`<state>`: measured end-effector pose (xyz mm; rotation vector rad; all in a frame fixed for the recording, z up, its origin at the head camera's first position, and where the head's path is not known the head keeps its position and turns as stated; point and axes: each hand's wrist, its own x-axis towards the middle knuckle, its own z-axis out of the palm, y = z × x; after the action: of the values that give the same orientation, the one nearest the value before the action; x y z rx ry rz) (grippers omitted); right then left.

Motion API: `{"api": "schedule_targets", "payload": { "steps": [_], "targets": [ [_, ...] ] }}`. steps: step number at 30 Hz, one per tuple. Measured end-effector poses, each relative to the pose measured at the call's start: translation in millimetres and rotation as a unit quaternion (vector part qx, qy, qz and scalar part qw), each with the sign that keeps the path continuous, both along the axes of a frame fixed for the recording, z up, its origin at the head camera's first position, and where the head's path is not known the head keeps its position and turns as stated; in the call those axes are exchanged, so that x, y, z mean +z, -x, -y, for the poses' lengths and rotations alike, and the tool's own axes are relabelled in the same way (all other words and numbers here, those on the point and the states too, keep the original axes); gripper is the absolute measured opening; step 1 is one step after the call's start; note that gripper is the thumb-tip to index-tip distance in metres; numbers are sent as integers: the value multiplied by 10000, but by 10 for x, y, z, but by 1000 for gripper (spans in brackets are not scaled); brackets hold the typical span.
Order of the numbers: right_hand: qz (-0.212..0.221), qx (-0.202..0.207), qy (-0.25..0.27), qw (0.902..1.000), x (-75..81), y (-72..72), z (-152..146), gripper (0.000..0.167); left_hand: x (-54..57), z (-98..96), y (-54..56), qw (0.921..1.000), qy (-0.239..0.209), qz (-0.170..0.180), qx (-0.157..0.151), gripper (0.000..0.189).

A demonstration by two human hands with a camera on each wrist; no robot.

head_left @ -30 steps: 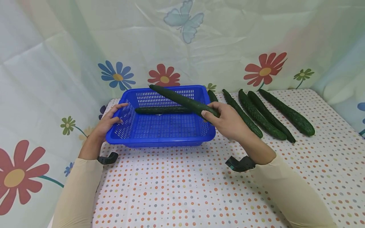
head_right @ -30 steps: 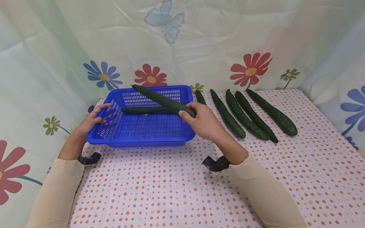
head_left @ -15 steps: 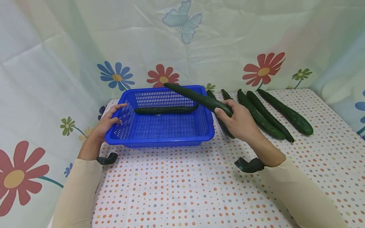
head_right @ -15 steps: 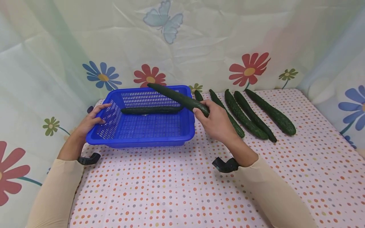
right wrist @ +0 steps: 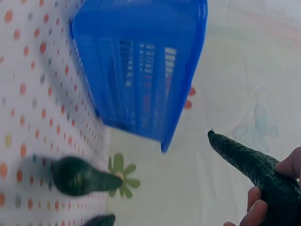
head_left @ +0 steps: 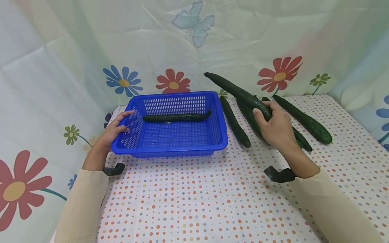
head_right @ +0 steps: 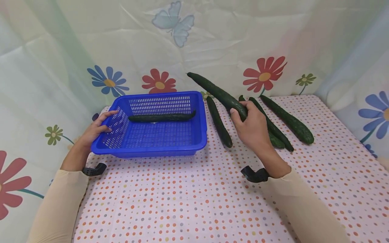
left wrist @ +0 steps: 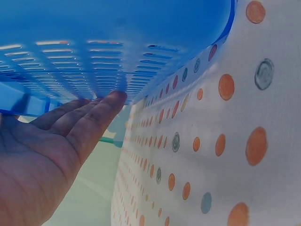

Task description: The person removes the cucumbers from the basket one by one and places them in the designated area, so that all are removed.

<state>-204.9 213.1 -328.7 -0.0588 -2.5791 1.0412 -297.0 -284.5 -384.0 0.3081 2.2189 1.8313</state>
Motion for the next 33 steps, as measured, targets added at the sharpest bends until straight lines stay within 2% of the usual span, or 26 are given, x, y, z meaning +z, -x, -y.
{"api": "schedule_targets", "payload": {
  "steps": [5,18,27,33],
  "targets": [
    [17,-365,-71,9993,-19,19,-193,59,3,-13,15,10000,-25,-30,-8,65],
    [-94,-981,-175,9950,-99,106,-643,59,2,14,9,10000,7,14,23,65],
    [228,-1264,-275,9913,-162,174,-861,62,-32,20,1,10000,-55,35,-9,66],
    [358,-1448,-210,9886,-180,198,-1033,63,-7,7,-2,10000,-35,-1,-33,65]
  ]
}}
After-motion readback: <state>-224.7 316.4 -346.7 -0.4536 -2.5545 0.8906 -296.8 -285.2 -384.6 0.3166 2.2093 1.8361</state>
